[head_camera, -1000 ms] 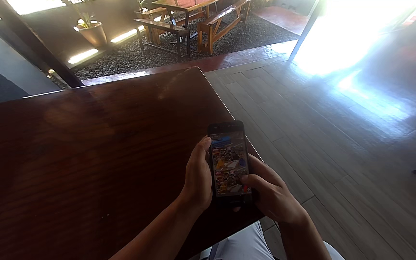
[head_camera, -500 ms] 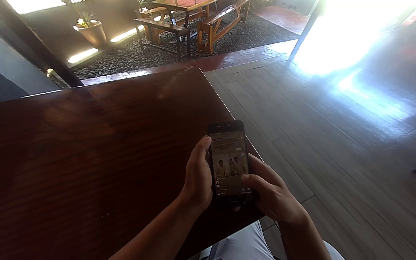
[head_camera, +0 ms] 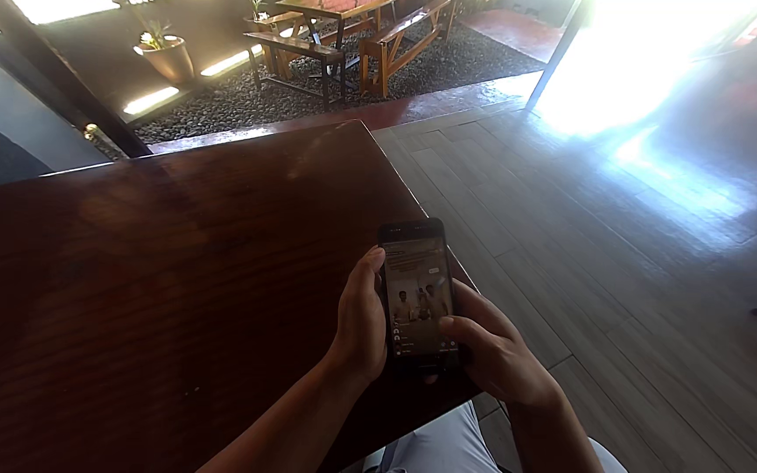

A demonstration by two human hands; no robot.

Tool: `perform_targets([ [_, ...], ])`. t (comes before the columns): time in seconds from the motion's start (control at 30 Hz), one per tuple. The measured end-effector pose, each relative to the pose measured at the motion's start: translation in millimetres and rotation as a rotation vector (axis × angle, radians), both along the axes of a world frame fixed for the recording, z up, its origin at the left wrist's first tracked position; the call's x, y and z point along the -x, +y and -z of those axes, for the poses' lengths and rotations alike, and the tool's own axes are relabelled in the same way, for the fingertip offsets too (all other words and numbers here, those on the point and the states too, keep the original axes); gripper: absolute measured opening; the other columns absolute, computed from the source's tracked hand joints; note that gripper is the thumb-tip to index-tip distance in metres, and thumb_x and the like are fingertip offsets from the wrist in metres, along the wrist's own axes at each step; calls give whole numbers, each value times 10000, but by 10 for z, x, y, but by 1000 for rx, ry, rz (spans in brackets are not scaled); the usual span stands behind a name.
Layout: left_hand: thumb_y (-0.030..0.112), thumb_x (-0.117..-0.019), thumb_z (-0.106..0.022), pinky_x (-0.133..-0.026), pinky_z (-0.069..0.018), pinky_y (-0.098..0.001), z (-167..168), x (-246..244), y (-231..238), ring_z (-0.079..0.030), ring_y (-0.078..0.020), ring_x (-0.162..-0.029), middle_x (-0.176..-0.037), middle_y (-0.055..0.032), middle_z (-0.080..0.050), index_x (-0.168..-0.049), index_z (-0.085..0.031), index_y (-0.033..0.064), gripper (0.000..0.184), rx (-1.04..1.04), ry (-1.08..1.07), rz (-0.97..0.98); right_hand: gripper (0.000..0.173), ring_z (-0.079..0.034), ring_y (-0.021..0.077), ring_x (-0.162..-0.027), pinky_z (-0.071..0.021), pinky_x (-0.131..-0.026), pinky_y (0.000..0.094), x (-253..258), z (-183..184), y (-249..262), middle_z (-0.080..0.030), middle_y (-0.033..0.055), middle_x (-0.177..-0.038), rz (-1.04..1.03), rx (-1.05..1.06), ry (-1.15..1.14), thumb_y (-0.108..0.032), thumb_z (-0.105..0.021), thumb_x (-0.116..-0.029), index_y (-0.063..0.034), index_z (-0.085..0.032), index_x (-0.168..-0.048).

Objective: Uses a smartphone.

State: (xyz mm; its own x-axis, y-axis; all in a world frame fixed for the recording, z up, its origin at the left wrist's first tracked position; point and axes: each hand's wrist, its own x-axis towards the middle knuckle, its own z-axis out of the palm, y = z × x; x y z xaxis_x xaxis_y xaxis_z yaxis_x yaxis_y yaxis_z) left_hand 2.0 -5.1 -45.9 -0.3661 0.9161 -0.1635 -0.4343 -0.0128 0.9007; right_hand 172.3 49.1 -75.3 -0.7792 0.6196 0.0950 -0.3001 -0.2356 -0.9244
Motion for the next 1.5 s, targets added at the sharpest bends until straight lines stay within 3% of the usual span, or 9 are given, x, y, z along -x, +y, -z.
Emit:
perform_targets([
  [0.27,451,-1084,-275,-909,-572,-414,-15,-9,2,-678,-211,-1074,-1164,-88,-698,-1293,-620,162,496,3,-8,-9,311,-733,248,-914,-647,-684,407,-2,-10,0,-691,163,-1111,2,5,-12,-172,-529,-1022,-91,-573,-1318],
  [0.77,473,-1071,-292,-920,-567,-423,3,-2,-4,-669,-213,-1103,-1197,-80,-689,-1341,-594,175,503,13,4,-7,344,-730,249,-913,-646,-681,405,-3,-15,-5,-688,164,-1123,7,2,-23,-169,-522,-1022,-94,-566,-1356],
  [1.5,464,-1076,-282,-899,-574,-419,-4,-6,1,-678,-213,-1070,-1164,-89,-696,-1290,-623,168,500,-6,-3,-7,308,-729,245,-913,-645,-685,401,-3,-9,2,-685,159,-1104,0,-5,-20,-185,-530,-1025,-87,-573,-1314],
])
